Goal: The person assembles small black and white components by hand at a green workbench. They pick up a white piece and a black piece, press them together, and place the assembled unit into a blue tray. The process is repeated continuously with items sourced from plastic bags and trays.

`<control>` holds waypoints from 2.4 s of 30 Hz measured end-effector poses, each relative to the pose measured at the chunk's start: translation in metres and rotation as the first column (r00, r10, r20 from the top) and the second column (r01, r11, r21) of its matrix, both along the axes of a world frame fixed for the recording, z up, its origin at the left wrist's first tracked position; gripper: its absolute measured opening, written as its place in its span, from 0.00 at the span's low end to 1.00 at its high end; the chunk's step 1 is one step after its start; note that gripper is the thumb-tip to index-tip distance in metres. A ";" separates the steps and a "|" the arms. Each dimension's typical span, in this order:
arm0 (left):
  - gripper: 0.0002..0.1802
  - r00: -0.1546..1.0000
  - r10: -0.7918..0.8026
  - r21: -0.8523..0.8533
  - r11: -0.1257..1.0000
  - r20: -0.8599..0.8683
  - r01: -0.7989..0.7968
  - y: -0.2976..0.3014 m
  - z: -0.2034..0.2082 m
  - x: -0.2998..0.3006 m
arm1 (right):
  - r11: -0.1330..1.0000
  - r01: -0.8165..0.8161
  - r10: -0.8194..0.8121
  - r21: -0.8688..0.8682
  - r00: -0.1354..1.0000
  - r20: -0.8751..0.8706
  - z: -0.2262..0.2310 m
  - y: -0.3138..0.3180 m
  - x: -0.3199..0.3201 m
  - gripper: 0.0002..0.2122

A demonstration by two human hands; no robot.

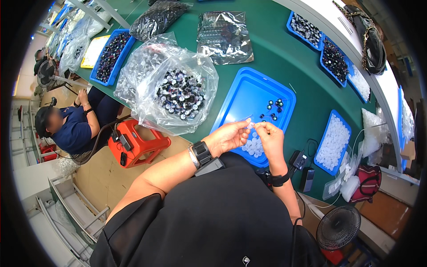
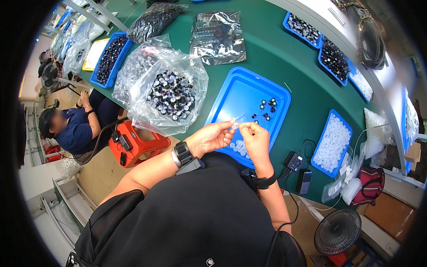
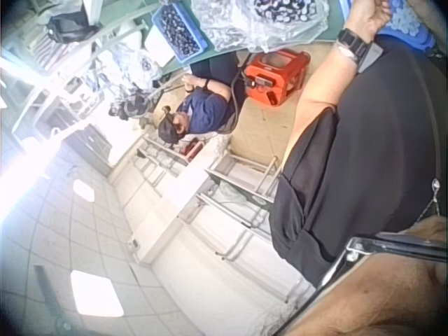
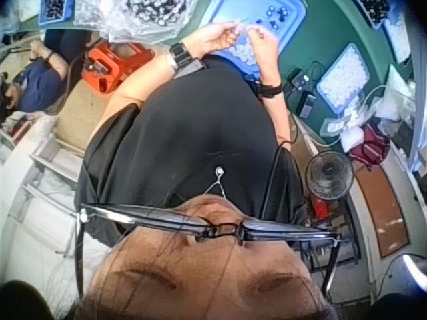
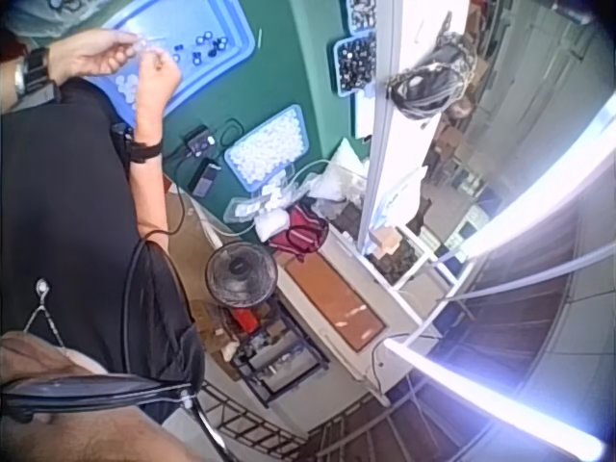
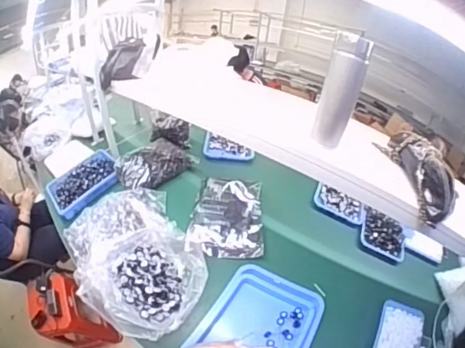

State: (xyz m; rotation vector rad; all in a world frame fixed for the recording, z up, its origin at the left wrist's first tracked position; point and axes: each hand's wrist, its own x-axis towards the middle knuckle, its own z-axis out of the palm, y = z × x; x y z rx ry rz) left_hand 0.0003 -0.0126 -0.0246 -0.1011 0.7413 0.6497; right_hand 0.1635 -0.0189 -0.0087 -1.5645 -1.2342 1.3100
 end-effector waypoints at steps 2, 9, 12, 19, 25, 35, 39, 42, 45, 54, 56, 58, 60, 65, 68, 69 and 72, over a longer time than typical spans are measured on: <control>0.11 1.000 0.000 -0.007 1.000 0.014 0.000 0.000 -0.002 0.000 | 0.999 -0.013 0.009 0.034 0.995 0.097 0.004 -0.002 -0.002 0.05; 0.11 1.000 -0.002 -0.015 1.000 0.006 0.003 0.000 -0.004 0.002 | 0.964 -0.128 0.002 0.233 0.880 0.475 0.014 -0.005 -0.011 0.03; 0.11 1.000 -0.001 -0.033 0.999 0.031 0.002 -0.001 -0.008 0.002 | 0.879 -0.276 -0.035 0.389 0.776 0.630 0.014 -0.006 -0.012 0.03; 0.12 0.998 -0.028 0.008 1.000 0.054 0.027 0.000 -0.008 0.001 | 0.784 -0.297 -0.112 0.545 0.796 0.594 0.001 -0.003 -0.010 0.03; 0.12 0.997 -0.015 0.014 1.000 -0.069 0.016 0.003 0.010 0.007 | 0.948 -0.103 -0.041 0.300 0.898 0.438 0.008 -0.008 -0.009 0.02; 0.08 0.955 -0.083 0.175 0.975 -0.286 0.138 -0.001 0.014 0.004 | 0.775 -0.357 -0.004 0.522 0.823 0.568 0.017 -0.002 -0.008 0.02; 0.09 0.942 -0.057 0.229 0.963 -0.331 0.139 -0.002 0.010 0.001 | 0.864 -0.289 0.048 0.412 0.862 0.504 0.026 -0.006 -0.012 0.02; 0.09 0.965 0.029 0.198 0.980 -0.261 0.024 -0.001 0.006 0.001 | 0.912 -0.214 0.032 0.350 0.888 0.460 0.015 -0.008 -0.007 0.02; 0.09 0.962 0.132 0.146 0.984 -0.239 -0.098 0.003 0.011 -0.007 | 0.947 -0.086 -0.019 0.310 0.947 0.320 0.017 -0.007 -0.005 0.02; 0.16 0.999 -0.006 0.163 0.987 0.051 -0.002 0.004 0.008 -0.002 | 0.958 -0.063 -0.008 0.279 0.970 0.243 0.023 -0.004 -0.004 0.03; 0.16 0.996 0.019 0.152 0.988 0.082 -0.031 0.003 0.002 -0.002 | 0.958 -0.072 -0.006 0.277 0.963 0.270 0.024 -0.004 -0.005 0.03; 0.16 0.991 0.033 0.121 0.992 0.131 -0.049 0.003 -0.002 -0.001 | 0.959 -0.081 -0.004 0.272 0.955 0.297 0.027 -0.005 -0.005 0.03; 0.15 0.981 0.040 0.069 0.996 0.192 -0.054 0.003 -0.004 -0.002 | 0.960 -0.092 0.002 0.266 0.947 0.321 0.029 -0.005 -0.006 0.03; 0.13 0.975 0.086 -0.020 0.996 0.207 -0.084 0.005 -0.007 0.001 | 0.956 -0.107 0.000 0.273 0.931 0.365 0.025 -0.004 -0.007 0.03; 0.12 0.976 0.089 -0.025 0.996 0.201 -0.086 0.005 -0.005 0.001 | 0.953 -0.105 -0.018 0.283 0.916 0.400 0.021 -0.005 -0.007 0.03; 0.12 0.976 0.093 -0.030 0.996 0.195 -0.088 0.005 -0.004 0.001 | 0.952 -0.104 -0.024 0.287 0.911 0.411 0.019 -0.005 -0.006 0.03; 0.12 0.981 0.078 -0.021 0.997 0.177 -0.075 0.005 -0.003 0.000 | 0.938 -0.123 -0.038 0.323 0.893 0.449 0.018 -0.004 -0.006 0.03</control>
